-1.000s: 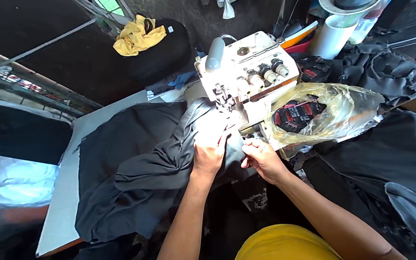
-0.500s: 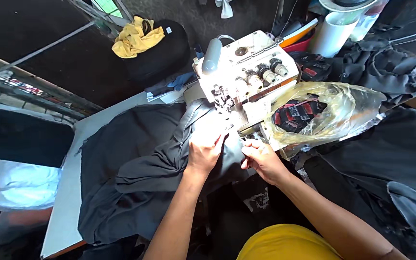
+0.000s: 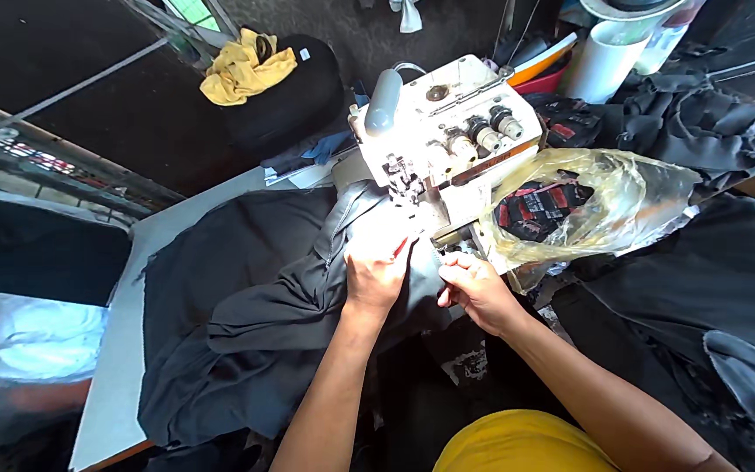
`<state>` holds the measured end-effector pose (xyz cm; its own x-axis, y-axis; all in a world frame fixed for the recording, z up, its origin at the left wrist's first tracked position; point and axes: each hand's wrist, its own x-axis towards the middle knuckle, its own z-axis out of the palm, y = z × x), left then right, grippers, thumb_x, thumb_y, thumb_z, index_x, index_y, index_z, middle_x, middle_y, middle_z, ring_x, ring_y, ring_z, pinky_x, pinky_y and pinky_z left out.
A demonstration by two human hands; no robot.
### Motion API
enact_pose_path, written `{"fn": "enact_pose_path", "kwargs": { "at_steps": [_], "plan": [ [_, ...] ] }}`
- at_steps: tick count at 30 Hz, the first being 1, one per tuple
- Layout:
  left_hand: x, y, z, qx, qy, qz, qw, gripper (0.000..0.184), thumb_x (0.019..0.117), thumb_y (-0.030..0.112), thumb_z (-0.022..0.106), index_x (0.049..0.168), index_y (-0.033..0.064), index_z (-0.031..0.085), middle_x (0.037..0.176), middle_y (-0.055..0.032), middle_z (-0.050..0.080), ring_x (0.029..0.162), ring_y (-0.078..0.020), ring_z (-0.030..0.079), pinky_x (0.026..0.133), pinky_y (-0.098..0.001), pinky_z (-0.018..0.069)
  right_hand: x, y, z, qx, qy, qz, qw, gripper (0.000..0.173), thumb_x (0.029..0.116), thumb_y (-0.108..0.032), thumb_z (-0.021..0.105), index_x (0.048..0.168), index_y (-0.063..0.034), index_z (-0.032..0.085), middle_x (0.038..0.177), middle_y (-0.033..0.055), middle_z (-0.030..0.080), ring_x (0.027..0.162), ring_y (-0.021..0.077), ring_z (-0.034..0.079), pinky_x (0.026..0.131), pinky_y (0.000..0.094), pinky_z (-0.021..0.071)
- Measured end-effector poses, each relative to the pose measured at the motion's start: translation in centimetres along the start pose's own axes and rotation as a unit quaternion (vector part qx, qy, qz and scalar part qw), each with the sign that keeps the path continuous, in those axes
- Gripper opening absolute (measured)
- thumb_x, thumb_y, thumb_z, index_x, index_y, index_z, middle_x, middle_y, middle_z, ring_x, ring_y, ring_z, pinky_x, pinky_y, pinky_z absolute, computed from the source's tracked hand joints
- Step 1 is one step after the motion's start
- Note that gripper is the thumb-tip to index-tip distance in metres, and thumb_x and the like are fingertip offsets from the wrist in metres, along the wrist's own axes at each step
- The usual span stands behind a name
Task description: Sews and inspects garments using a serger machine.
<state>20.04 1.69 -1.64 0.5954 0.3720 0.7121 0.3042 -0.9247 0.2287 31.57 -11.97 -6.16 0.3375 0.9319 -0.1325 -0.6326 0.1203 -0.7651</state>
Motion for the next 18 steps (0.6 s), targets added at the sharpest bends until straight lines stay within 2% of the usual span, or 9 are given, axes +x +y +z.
{"fn": "enact_pose_path", "kwargs": {
  "at_steps": [5,10,12,15,17,18],
  "plan": [
    [0.0,-0.1,0.2,0.002,0.003,0.003,1.0,0.012,0.0915,0.013,0.07,0.088,0.0058,0.079,0.092,-0.0106,0.076,0.089,-0.0207,0.072,0.082,-0.0366,0.0559,-0.1,0.0,0.1,0.001,0.0,-0.001,1.0,0.009,0.103,0.001,0.05,0.103,0.0001,0.058,0.074,0.0042,0.068,0.059,0.0109,0.066,0.061,0.0258,0.06],
    [-0.5,-0.1,0.5,-0.009,0.014,-0.017,1.0,0.012,0.0922,0.013,0.07,0.093,0.0049,0.079,0.094,-0.0115,0.076,0.09,-0.0203,0.072,0.084,-0.0362,0.0562,-0.2,-0.1,0.1,-0.005,0.002,0.001,1.0,0.008,0.1028,0.001,0.05,0.104,0.0004,0.058,0.074,0.0046,0.068,0.059,0.0113,0.067,0.062,0.0263,0.0602],
    [-0.8,0.2,0.5,-0.019,0.001,-0.045,0.999,0.017,0.095,0.014,0.069,0.107,0.0046,0.078,0.106,-0.0112,0.076,0.101,-0.0198,0.073,0.092,-0.0361,0.0566,-0.3,-0.1,0.1,-0.004,0.002,0.0,1.0,0.008,0.1026,0.002,0.05,0.105,0.0006,0.058,0.074,0.0049,0.068,0.06,0.0117,0.067,0.062,0.027,0.0606],
    [-1.6,1.0,0.7,0.005,-0.032,-0.064,0.997,0.03,0.1004,0.014,0.06,0.126,0.0016,0.07,0.122,-0.0146,0.072,0.115,-0.0257,0.069,0.102,-0.0411,0.0523,-0.3,0.0,0.0,-0.009,0.006,-0.004,1.0,0.008,0.1024,0.002,0.05,0.105,0.0008,0.058,0.075,0.0051,0.068,0.06,0.0117,0.067,0.062,0.027,0.0606],
    [-2.3,1.2,0.9,0.051,-0.055,-0.06,0.995,0.033,0.1029,0.016,0.055,0.129,0.0014,0.07,0.123,-0.0162,0.072,0.115,-0.0305,0.069,0.1,-0.046,0.0528,-0.3,0.0,0.0,-0.015,0.005,-0.007,1.0,0.009,0.1022,0.002,0.051,0.106,0.0019,0.058,0.076,0.0055,0.068,0.06,0.0118,0.067,0.063,0.0269,0.0605],
    [-2.6,1.3,0.9,0.071,-0.07,-0.058,0.993,0.035,0.1042,0.018,0.052,0.13,0.0029,0.069,0.128,-0.0159,0.069,0.119,-0.0314,0.066,0.102,-0.0474,0.0509,-0.3,0.0,0.0,-0.019,0.005,-0.008,1.0,0.009,0.1023,0.002,0.051,0.106,0.0021,0.058,0.076,0.0058,0.068,0.06,0.0119,0.067,0.063,0.0268,0.0604]
  ]
}}
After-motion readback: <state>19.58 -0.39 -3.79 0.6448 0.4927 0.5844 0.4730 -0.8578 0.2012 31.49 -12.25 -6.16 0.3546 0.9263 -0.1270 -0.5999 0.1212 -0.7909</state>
